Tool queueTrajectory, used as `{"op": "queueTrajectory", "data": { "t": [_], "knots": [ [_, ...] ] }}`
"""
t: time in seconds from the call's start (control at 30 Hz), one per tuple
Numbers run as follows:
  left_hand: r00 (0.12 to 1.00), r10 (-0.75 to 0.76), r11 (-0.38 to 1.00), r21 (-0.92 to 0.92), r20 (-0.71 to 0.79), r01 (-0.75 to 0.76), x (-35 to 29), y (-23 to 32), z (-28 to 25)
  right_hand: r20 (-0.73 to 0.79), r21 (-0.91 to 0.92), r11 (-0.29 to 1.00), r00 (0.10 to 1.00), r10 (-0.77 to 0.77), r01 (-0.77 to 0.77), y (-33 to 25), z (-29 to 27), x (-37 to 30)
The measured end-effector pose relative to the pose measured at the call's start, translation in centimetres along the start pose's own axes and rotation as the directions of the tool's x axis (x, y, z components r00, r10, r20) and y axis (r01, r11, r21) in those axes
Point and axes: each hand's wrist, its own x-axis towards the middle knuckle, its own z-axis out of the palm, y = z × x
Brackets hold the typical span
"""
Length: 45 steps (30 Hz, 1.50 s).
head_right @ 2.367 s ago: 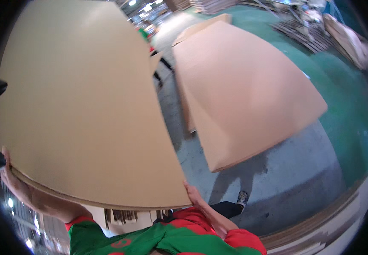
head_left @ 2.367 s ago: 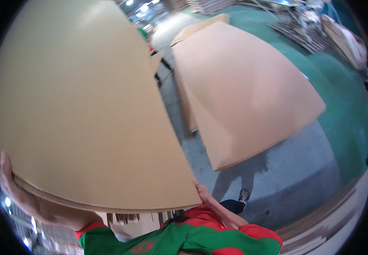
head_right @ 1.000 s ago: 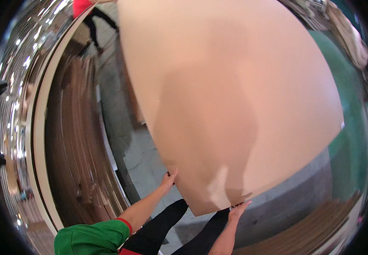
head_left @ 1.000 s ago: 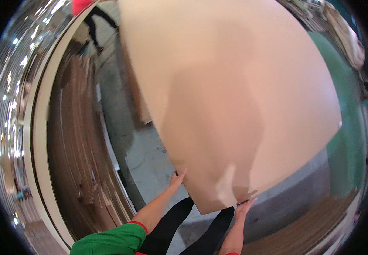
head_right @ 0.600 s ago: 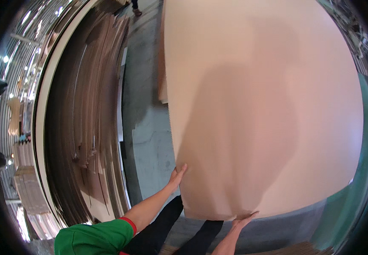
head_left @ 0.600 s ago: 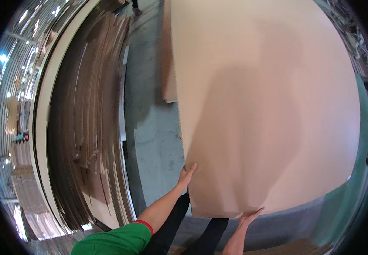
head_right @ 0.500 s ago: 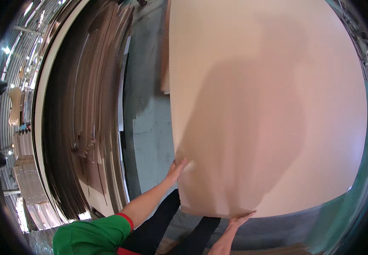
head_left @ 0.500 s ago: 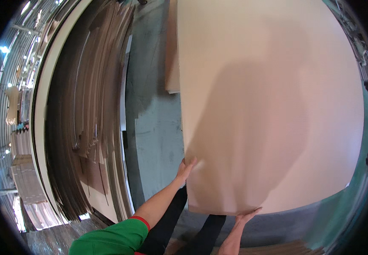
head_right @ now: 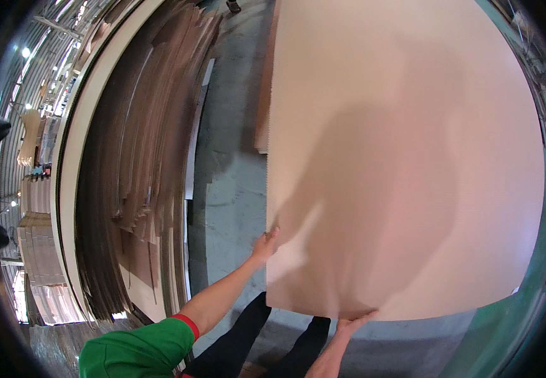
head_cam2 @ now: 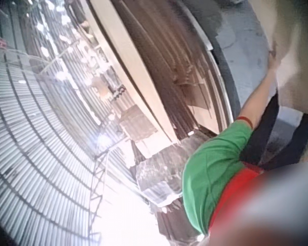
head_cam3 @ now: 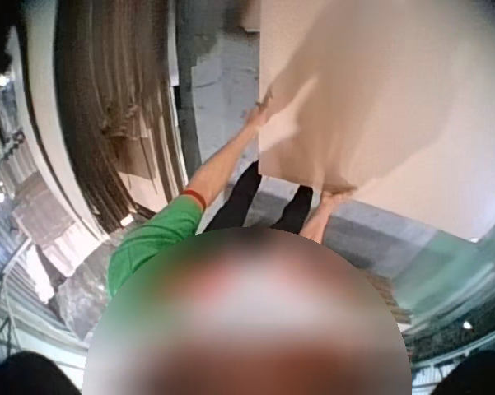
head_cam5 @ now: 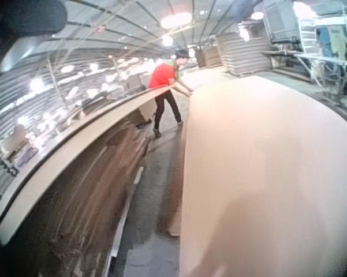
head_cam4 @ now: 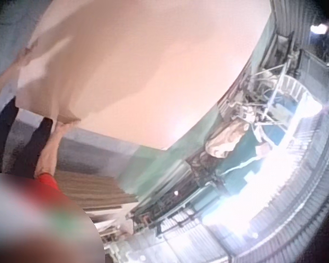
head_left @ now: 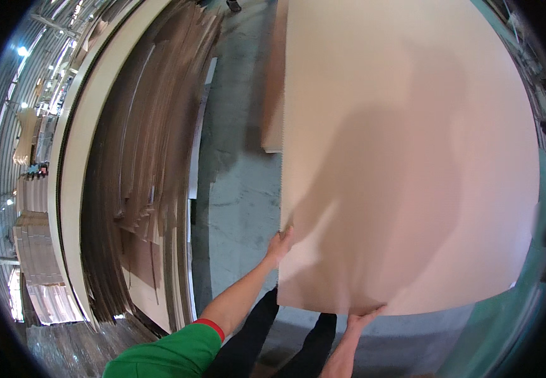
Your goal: The person walks through a warehouse and repeatedly picks up large cardboard sheets from a stack, carries them a short distance, and places them onto another stack. The person handles the sheets by hand and continues the cycle throughout the clip.
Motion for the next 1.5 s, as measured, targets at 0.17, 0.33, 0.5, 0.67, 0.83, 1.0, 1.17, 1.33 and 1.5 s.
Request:
{"op": "queueTrajectory", "data": {
  "t": [0.17,0.33,0.5,0.67,0.83,1.0,1.17,1.33,1.5],
  "knots": [
    [0.996,-0.027,0.996,-0.08,0.08,0.034,-1.0,0.0,0.3,-0.078,-0.049,0.999,0.997,0.006,-0.01,-0.1,1.2,-0.6],
    [0.988,0.11,0.983,-0.161,0.106,-0.092,-1.8,1.0,0.9,-0.048,-0.253,0.966,0.998,0.033,-0.045,-1.6,0.0,0.1],
    [0.994,0.012,0.979,0.202,0.108,-0.034,-3.5,2.2,-1.7,-0.19,-0.814,0.531,0.972,0.14,-0.236,-3.6,-4.9,-1.4],
    [0.965,0.196,0.914,0.325,0.173,-0.243,-9.8,1.8,-9.8,-0.143,-0.977,0.123,0.959,0.245,-0.177,-0.3,-6.4,-10.9],
    [0.946,0.25,0.961,0.067,0.207,-0.268,-19.0,-4.4,-20.8,0.04,-0.989,0.147,0.901,0.431,-0.026,3.6,-2.8,-23.3],
    [0.973,0.229,0.942,0.247,0.015,-0.226,-30.5,-16.4,-28.7,0.235,-0.971,0.168,0.828,0.51,0.172,4.0,-1.7,-30.9],
    [0.989,0.146,0.952,0.279,-0.04,-0.129,-42.6,-26.5,-33.0,0.002,-0.999,0.04,0.906,0.424,-0.016,0.2,-7.5,-33.8],
    [0.828,-0.021,1.0,-0.015,-0.56,0.016,-50.1,-31.6,-40.4,-0.229,-0.968,-0.081,0.702,0.675,-0.238,-2.4,-11.8,-31.1],
    [0.211,-0.398,0.87,-0.44,-0.893,-0.221,-54.2,-37.2,-54.9,0.166,-0.894,-0.204,0.718,0.676,0.399,6.1,-3.9,-38.5]
  ]
}}
